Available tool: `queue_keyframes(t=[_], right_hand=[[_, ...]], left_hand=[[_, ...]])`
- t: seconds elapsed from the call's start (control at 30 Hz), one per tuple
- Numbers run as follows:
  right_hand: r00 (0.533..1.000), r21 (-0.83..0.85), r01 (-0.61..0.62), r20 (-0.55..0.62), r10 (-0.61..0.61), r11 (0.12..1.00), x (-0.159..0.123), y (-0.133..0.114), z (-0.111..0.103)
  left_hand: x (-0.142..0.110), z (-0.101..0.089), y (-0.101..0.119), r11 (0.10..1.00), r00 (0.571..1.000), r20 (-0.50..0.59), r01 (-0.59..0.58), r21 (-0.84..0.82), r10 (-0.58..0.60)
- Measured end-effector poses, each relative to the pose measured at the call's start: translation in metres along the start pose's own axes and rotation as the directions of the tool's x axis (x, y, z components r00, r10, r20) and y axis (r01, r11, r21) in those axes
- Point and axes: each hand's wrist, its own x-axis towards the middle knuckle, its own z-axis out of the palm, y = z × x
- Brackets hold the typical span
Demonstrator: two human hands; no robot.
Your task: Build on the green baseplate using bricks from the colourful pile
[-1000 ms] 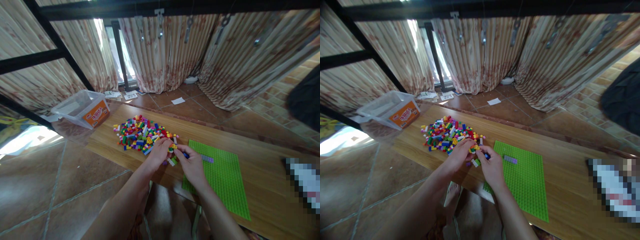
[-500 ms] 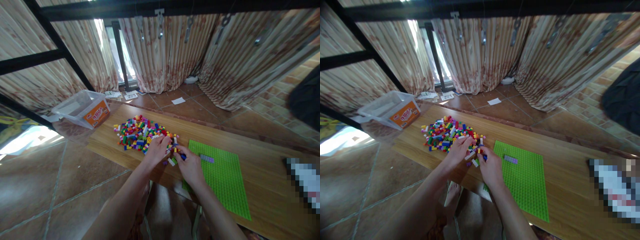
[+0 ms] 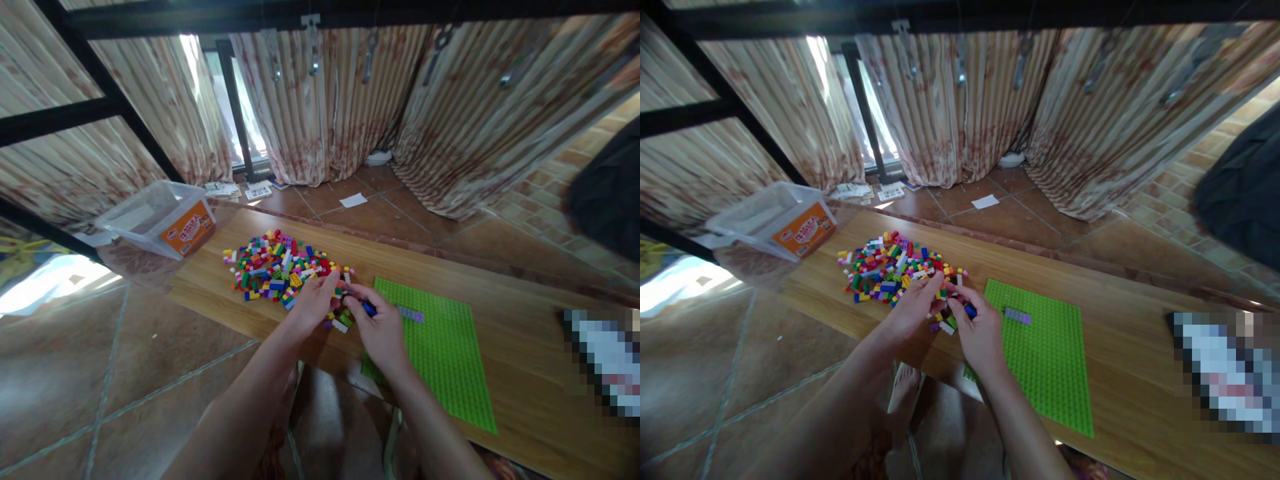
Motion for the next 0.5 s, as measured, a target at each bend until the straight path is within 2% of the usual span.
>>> queue_keyframes(t=[0.13, 0.2, 0.33, 0.43, 0.5], right_hand=[[0.996, -0.035, 0.083, -0.039, -0.085, 0.996, 0.000, -0.002, 0.001], [0.996, -0.016, 0.075, -0.056, -0.076, 0.997, 0.000, -0.002, 0.001], [0.992, 0.128, -0.052, -0.104, 0.066, 0.990, 0.002, -0.001, 0.002], [0.971, 0.230, -0.165, -0.133, 0.198, 0.959, 0.005, 0.001, 0.000], [0.960, 0.270, -0.204, -0.132, 0.246, 0.941, 0.006, 0.002, 0.000]], left_hand=[[-0.003, 0.007, -0.005, 0.997, 0.989, 0.126, -0.072, -0.039, 0.077], [-0.005, 0.011, -0.006, 0.993, 0.978, 0.178, -0.104, -0.054, 0.112], [-0.006, 0.011, -0.006, 0.986, 0.968, 0.194, -0.147, -0.075, 0.159], [-0.006, 0.006, -0.003, 0.976, 0.962, 0.171, -0.217, -0.007, 0.215], [-0.006, 0.003, -0.003, 0.963, 0.952, 0.164, -0.267, 0.030, 0.259]])
